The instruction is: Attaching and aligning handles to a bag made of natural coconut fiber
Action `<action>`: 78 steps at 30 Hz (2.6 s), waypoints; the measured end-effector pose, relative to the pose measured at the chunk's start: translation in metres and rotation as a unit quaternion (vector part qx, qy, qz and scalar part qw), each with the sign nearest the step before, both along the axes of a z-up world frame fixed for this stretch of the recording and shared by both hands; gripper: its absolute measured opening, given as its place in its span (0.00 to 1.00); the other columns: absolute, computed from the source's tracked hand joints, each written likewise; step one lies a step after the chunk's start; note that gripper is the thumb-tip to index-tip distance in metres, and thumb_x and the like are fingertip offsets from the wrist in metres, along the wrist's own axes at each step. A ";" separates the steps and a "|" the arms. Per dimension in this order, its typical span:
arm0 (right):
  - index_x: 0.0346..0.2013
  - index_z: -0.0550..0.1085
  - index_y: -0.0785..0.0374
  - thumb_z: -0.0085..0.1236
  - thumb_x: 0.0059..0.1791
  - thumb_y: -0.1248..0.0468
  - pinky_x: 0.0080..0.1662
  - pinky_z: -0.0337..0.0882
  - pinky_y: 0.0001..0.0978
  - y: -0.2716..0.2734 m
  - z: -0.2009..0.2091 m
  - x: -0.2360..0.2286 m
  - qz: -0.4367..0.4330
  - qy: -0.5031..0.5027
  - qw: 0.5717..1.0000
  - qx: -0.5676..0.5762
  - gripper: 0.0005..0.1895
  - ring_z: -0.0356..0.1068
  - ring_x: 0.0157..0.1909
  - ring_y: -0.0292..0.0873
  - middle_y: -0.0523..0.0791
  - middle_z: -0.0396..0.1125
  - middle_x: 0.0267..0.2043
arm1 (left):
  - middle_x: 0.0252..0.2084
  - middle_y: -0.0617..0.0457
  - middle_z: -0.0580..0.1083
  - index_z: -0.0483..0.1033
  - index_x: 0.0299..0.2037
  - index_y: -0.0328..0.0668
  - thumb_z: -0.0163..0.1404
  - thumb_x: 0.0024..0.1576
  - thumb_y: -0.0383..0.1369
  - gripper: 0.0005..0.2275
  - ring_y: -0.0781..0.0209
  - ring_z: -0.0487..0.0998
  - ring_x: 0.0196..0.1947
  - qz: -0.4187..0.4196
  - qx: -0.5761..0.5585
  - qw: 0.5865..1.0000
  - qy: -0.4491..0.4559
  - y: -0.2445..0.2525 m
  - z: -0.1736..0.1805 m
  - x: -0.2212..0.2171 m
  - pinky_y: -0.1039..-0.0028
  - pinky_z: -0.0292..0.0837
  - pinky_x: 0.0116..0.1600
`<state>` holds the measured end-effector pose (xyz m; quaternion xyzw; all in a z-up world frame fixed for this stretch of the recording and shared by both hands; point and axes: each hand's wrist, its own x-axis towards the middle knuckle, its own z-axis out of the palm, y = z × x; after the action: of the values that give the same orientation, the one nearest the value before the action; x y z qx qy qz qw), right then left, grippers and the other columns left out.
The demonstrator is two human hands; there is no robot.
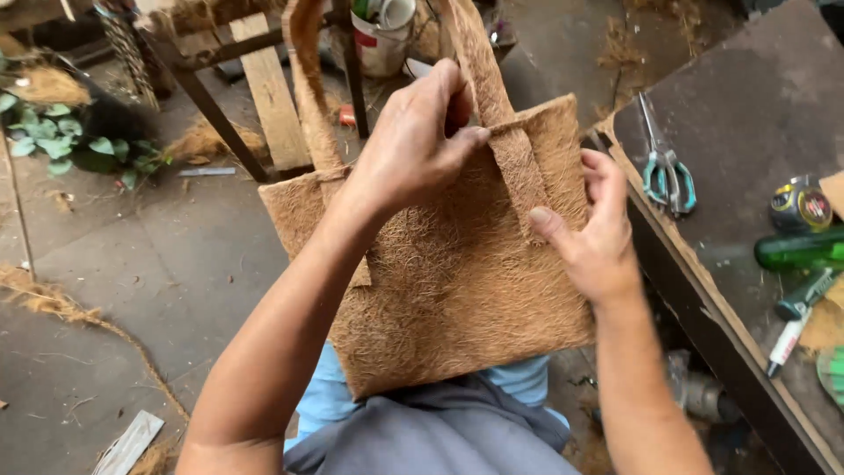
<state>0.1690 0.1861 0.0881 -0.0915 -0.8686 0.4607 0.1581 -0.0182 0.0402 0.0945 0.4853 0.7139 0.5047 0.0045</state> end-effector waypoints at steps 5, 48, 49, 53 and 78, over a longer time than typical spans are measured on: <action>0.42 0.75 0.69 0.66 0.45 0.66 0.54 0.64 0.43 -0.013 -0.038 0.037 -0.211 0.044 0.936 0.277 0.14 0.59 0.53 0.50 0.52 0.60 0.49 | 0.33 0.50 0.75 0.66 0.35 0.39 0.53 0.53 0.22 0.07 0.63 0.76 0.29 -0.070 -0.108 0.970 -0.208 0.029 -0.031 0.020 0.78 0.81 0.35; 0.72 0.47 0.60 0.55 0.47 0.40 0.61 0.59 0.47 0.078 -0.005 0.051 -0.105 0.002 0.994 -0.041 0.49 0.60 0.61 0.49 0.55 0.60 0.64 | 0.32 0.47 0.81 0.60 0.45 0.46 0.58 0.51 0.32 0.18 0.40 0.82 0.37 -0.056 -0.171 0.974 -0.139 0.055 0.005 0.089 0.54 0.74 0.44; 0.70 0.42 0.70 0.52 0.47 0.44 0.60 0.64 0.47 0.084 0.018 0.045 -0.081 0.030 0.996 -0.034 0.50 0.62 0.60 0.56 0.64 0.58 0.62 | 0.34 0.44 0.81 0.60 0.42 0.40 0.56 0.50 0.25 0.16 0.46 0.84 0.32 -0.071 -0.140 0.979 -0.130 0.056 0.010 0.095 0.64 0.81 0.36; 0.69 0.41 0.75 0.46 0.44 0.37 0.52 0.72 0.48 0.104 0.105 -0.006 0.029 -0.037 0.999 0.011 0.56 0.65 0.62 0.65 0.71 0.52 0.67 | 0.33 0.43 0.78 0.59 0.40 0.35 0.53 0.48 0.18 0.15 0.51 0.82 0.25 -0.097 -0.160 0.979 -0.081 0.060 0.032 0.113 0.73 0.83 0.23; 0.41 0.72 0.68 0.64 0.46 0.67 0.37 0.76 0.34 0.045 -0.006 -0.083 0.059 -0.121 0.898 -0.420 0.12 0.75 0.31 0.41 0.48 0.71 0.28 | 0.26 0.54 0.76 0.77 0.33 0.39 0.57 0.56 0.39 0.10 0.69 0.75 0.30 0.025 0.073 0.875 -0.478 0.019 -0.059 0.043 0.78 0.75 0.35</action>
<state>0.0860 0.2314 0.0825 -0.1532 -0.6109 0.7763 -0.0283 0.0247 0.0592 0.0357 0.1658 0.5982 0.7255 0.2972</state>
